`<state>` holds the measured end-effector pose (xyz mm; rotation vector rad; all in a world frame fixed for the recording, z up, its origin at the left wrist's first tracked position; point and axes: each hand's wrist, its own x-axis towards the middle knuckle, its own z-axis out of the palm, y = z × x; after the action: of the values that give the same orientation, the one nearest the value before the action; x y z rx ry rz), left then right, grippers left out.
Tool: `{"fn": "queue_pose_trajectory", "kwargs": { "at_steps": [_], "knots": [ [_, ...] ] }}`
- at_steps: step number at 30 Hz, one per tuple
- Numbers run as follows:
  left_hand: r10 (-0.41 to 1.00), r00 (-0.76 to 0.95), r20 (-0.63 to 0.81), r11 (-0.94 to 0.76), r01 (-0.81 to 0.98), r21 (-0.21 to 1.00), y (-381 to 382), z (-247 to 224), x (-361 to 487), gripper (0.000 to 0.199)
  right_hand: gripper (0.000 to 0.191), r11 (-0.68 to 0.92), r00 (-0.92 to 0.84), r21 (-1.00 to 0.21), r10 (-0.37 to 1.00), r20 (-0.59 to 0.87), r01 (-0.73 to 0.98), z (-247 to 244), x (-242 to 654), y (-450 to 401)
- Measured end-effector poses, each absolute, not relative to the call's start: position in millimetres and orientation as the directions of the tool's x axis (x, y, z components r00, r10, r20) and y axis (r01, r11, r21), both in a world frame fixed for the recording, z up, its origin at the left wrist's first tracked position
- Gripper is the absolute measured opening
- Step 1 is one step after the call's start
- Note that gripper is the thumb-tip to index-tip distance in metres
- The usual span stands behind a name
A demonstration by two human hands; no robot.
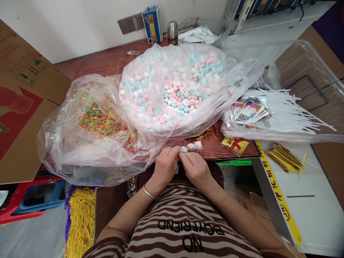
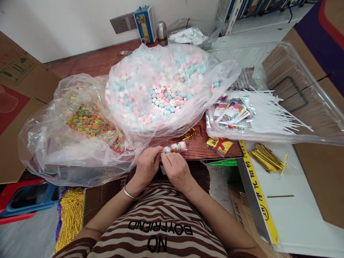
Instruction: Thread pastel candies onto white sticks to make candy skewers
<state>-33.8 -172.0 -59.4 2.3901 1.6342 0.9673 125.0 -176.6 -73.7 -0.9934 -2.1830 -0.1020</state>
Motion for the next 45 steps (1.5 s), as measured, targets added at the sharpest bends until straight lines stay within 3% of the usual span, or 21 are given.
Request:
{"fn": "queue_pose_trajectory", "kwargs": {
  "at_steps": [2, 5, 7, 8, 11, 13, 16, 21, 24, 27, 30, 33, 38, 42, 45],
  "knots": [
    [0.877, 0.202, 0.436, -0.415, 0.775, 0.476, -171.9, -57.5, -32.2, 0.021, 0.029, 0.683, -0.416, -0.239, 0.645, 0.641, 0.691, -74.9, 124.0, -177.6],
    [0.942, 0.04, 0.334, -0.291, 0.592, 0.751, -169.3, -53.7, -26.7, 0.016, 0.026, 0.622, -0.301, -0.355, 0.704, 0.643, 0.698, -78.9, 120.5, -177.3],
    [0.99, -0.083, 0.115, -0.086, 0.297, 0.951, -165.9, -51.9, -20.3, 0.011, 0.021, 0.56, -0.188, -0.468, 0.754, 0.629, 0.683, -81.4, 117.3, -174.7],
    [0.994, -0.105, -0.025, 0.036, 0.103, 0.994, -164.1, -51.2, -16.5, 0.013, 0.019, 0.526, -0.13, -0.524, 0.778, 0.615, 0.67, -82.2, 115.8, -172.9],
    [0.948, -0.023, -0.318, 0.286, -0.384, 0.878, -158.6, -48.2, -6.4, 0.032, 0.014, 0.418, 0.024, -0.694, 0.847, 0.531, 0.586, -80.4, 113.9, -167.7],
    [0.924, 0.018, -0.381, 0.334, -0.519, 0.786, -155.5, -45.1, -3.0, 0.038, 0.01, 0.342, 0.094, -0.807, 0.895, 0.436, 0.482, -75.8, 115.9, -166.2],
    [0.907, 0.022, -0.421, 0.353, -0.585, 0.73, -152.0, -40.2, -3.8, 0.04, 0.013, 0.219, 0.135, -0.934, 0.955, 0.265, 0.284, -66.7, 122.3, -166.3],
    [0.9, 0.054, -0.432, 0.374, -0.604, 0.704, -150.9, -37.2, -6.5, 0.04, 0.035, 0.025, -0.028, -1.0, 0.999, 0.025, 0.016, -57.8, 127.2, -162.5],
    [0.905, 0.08, -0.418, 0.377, -0.605, 0.701, -151.7, -37.1, -4.8, 0.038, 0.037, -0.077, -0.138, -0.986, 0.989, -0.057, -0.145, -57.3, 123.5, -157.4],
    [0.915, 0.065, -0.397, 0.357, -0.588, 0.726, -152.7, -38.3, -3.5, 0.038, 0.033, -0.113, -0.123, -0.96, 0.989, -0.084, -0.258, -58.1, 120.8, -154.0],
    [0.945, -0.018, -0.325, 0.283, -0.45, 0.847, -155.5, -41.3, -3.7, 0.036, 0.029, -0.04, -0.064, -0.979, 0.998, -0.027, -0.202, -59.6, 122.4, -153.4],
    [0.977, -0.113, -0.179, 0.164, -0.133, 0.977, -159.4, -45.3, -5.6, 0.027, 0.029, -0.026, -0.063, -0.991, 0.998, -0.018, -0.129, -61.0, 124.5, -154.7],
    [0.978, -0.205, 0.046, -0.003, 0.205, 0.979, -161.3, -51.4, -9.3, 0.016, 0.027, -0.065, -0.128, -0.984, 0.991, -0.044, -0.164, -57.2, 122.5, -157.1],
    [0.974, -0.19, 0.121, -0.054, 0.324, 0.945, -160.8, -53.6, -7.7, 0.012, 0.03, -0.102, -0.081, -0.98, 0.993, -0.089, -0.173, -53.4, 117.2, -156.9],
    [0.977, -0.182, 0.114, -0.059, 0.281, 0.958, -162.6, -54.2, -2.8, 0.012, 0.032, -0.132, 0.013, -0.967, 0.99, -0.138, -0.218, -54.8, 112.0, -155.7]
  ]
}}
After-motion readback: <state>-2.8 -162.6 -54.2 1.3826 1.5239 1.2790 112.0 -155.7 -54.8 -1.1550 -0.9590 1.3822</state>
